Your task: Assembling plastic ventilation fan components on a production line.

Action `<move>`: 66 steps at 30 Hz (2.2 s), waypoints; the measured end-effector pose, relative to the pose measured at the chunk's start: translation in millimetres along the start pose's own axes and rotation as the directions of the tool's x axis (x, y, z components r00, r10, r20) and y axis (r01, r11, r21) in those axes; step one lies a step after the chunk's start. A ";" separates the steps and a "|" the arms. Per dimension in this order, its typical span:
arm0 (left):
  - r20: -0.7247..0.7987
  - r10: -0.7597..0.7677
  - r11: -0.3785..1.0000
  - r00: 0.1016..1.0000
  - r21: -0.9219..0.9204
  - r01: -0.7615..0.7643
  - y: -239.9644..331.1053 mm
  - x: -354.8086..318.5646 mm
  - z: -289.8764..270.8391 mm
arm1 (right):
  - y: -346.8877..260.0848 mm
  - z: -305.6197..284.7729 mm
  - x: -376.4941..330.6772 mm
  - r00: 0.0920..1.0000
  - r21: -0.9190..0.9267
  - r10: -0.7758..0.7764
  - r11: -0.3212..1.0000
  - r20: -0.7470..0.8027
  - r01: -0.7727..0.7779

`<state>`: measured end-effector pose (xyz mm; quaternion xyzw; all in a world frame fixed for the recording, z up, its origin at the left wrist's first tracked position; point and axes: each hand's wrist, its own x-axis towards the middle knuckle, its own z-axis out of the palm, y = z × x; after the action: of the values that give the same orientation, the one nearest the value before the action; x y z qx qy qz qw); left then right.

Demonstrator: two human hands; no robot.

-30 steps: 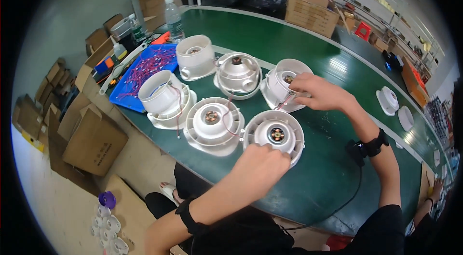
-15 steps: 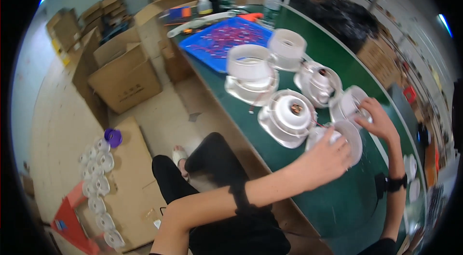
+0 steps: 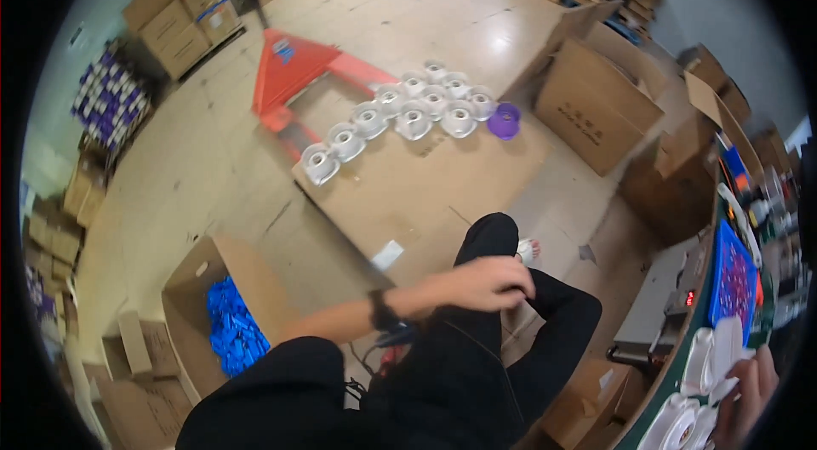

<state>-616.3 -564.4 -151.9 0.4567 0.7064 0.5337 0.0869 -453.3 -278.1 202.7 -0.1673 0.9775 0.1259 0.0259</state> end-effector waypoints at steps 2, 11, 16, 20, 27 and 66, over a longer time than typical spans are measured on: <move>-0.140 -0.269 0.962 0.953 -0.081 0.260 -25.9 -49.2 -36.1 | -28.4 -4.5 55.4 0.983 -0.053 -0.175 0.983 0.061 0.178; -0.608 -0.758 0.440 0.237 -0.209 0.873 -210.5 -245.3 -124.7 | -81.0 125.3 331.3 0.730 -0.054 -0.658 0.735 0.185 0.676; -0.719 -0.691 0.065 -0.078 -0.169 0.983 -293.8 -263.7 -190.8 | -73.2 249.5 469.5 0.673 0.134 -0.661 0.739 0.330 0.660; -0.846 -0.524 -0.023 0.101 0.132 0.991 -372.2 -262.5 -264.0 | -60.0 377.7 558.3 0.670 0.251 -0.667 0.745 0.326 0.618; -0.837 -0.485 0.049 0.253 0.263 0.964 -481.5 -237.2 -373.2 | -38.7 557.6 607.9 0.711 0.325 -0.533 0.846 0.459 0.423; -0.918 -0.362 -0.130 0.160 0.219 0.967 -440.0 -334.1 -316.4 | -246.2 608.6 640.3 0.656 0.562 -0.649 0.400 -0.385 0.724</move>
<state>-862.8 -1030.2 -509.2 -0.2586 0.9604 0.0563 -0.0869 -969.6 -553.0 -503.5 -0.5388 0.7943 -0.2683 0.0829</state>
